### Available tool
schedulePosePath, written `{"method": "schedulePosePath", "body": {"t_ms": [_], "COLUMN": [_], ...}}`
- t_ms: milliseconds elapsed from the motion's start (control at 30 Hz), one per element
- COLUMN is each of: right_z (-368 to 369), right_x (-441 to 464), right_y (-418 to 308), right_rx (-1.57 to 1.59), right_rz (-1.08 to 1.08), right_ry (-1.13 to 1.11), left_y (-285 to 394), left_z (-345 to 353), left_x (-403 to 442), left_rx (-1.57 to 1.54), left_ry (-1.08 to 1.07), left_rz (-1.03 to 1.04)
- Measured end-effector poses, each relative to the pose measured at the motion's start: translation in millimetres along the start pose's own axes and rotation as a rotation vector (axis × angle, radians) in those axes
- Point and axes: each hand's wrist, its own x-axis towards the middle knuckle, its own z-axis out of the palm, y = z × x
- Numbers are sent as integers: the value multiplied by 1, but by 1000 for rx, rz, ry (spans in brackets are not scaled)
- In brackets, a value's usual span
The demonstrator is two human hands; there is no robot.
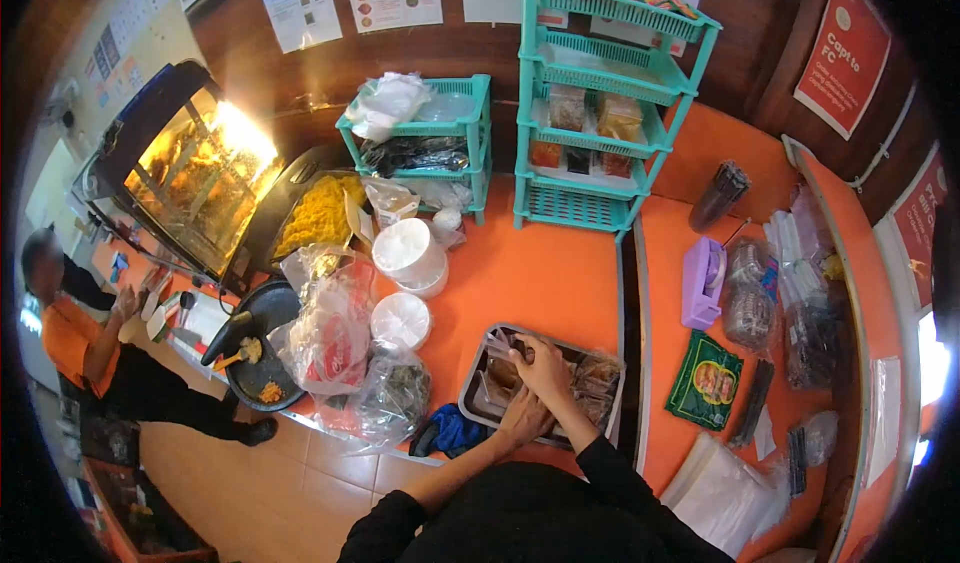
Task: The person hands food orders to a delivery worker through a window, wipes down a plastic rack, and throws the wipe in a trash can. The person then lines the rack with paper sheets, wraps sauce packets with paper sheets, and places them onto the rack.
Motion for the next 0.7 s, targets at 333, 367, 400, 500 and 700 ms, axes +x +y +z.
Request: {"method": "schedulePosePath", "body": {"t_ms": [333,367,400,500,700], "right_z": [-33,-47,-52,-82,-164], "right_x": [-35,-44,-50,-60,-58], "right_y": [55,48,51,53,77], "right_rx": [353,321,351,264,176], "right_rz": [2,44,52,127,311], "right_ry": [26,40,52,162,524], "left_y": [31,38,46,59,55], "left_z": [-35,-39,-42,-57,-54], "left_x": [14,14,13,12,11], "left_rx": [71,131,115,144,40], "left_ry": [244,246,230,208,-135], "left_rz": [-28,-42,11,62,310]}}
